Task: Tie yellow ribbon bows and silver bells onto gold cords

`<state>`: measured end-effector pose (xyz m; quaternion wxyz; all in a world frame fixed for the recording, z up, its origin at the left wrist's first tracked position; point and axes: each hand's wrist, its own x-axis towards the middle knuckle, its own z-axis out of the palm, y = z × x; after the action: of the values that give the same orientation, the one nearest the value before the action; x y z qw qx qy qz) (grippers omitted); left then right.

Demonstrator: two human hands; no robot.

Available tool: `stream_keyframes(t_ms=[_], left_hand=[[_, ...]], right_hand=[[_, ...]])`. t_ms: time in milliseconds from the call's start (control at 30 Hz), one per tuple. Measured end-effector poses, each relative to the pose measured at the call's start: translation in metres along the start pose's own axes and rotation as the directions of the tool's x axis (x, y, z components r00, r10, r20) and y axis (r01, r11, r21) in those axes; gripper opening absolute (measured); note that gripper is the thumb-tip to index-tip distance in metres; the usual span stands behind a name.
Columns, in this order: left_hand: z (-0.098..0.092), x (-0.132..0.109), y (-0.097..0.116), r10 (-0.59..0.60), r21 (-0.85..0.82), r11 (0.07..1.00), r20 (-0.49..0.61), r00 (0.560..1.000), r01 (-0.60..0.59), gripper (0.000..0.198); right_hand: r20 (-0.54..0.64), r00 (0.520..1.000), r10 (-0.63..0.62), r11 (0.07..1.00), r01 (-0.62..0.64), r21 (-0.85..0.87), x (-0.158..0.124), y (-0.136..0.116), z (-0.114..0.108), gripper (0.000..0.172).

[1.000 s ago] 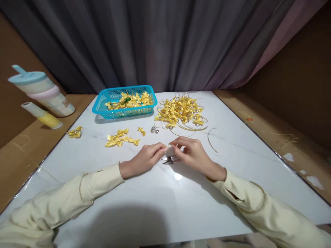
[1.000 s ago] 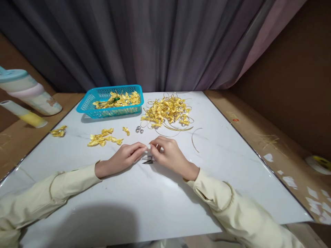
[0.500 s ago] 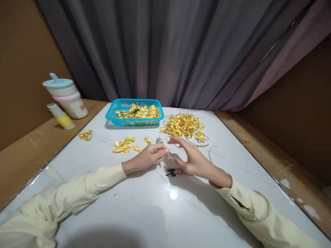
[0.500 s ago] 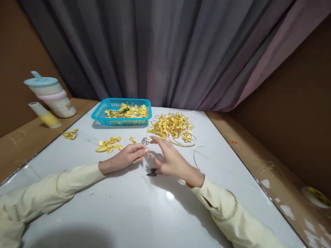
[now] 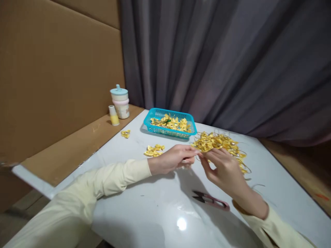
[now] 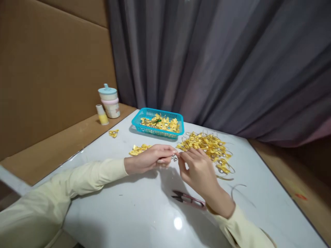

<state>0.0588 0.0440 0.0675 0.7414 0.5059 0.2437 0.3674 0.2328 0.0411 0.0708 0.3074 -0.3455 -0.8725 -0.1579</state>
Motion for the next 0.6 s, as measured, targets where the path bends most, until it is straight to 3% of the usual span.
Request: stream_keyframes(t_ms=[200, 367, 500, 600], left_hand=[[-0.001, 0.000, 0.001, -0.115, -0.233, 0.965, 0.024, 0.993, 0.117, 0.015], [0.005, -0.002, 0.003, -0.184, -0.357, 0.915, 0.046, 0.982, 0.188, 0.012], [0.008, -0.004, 0.000, -0.128, -0.292, 0.951, -0.066, 0.990, 0.104, 0.009], [0.009, -0.004, -0.006, -0.045, -0.152, 0.988, -0.157, 0.987, 0.021, 0.015]], right_hand=[[0.097, 0.991, 0.087, 0.996, -0.087, -0.004, 0.000, 0.002, -0.003, 0.024], [0.154, 0.982, 0.110, 0.981, -0.132, 0.141, 0.001, -0.001, -0.006, 0.030], [0.164, 0.965, 0.206, 0.923, -0.248, 0.295, 0.003, -0.007, -0.007, 0.032], [0.293, 0.900, 0.321, 0.811, -0.422, 0.405, 0.007, -0.011, -0.013, 0.032]])
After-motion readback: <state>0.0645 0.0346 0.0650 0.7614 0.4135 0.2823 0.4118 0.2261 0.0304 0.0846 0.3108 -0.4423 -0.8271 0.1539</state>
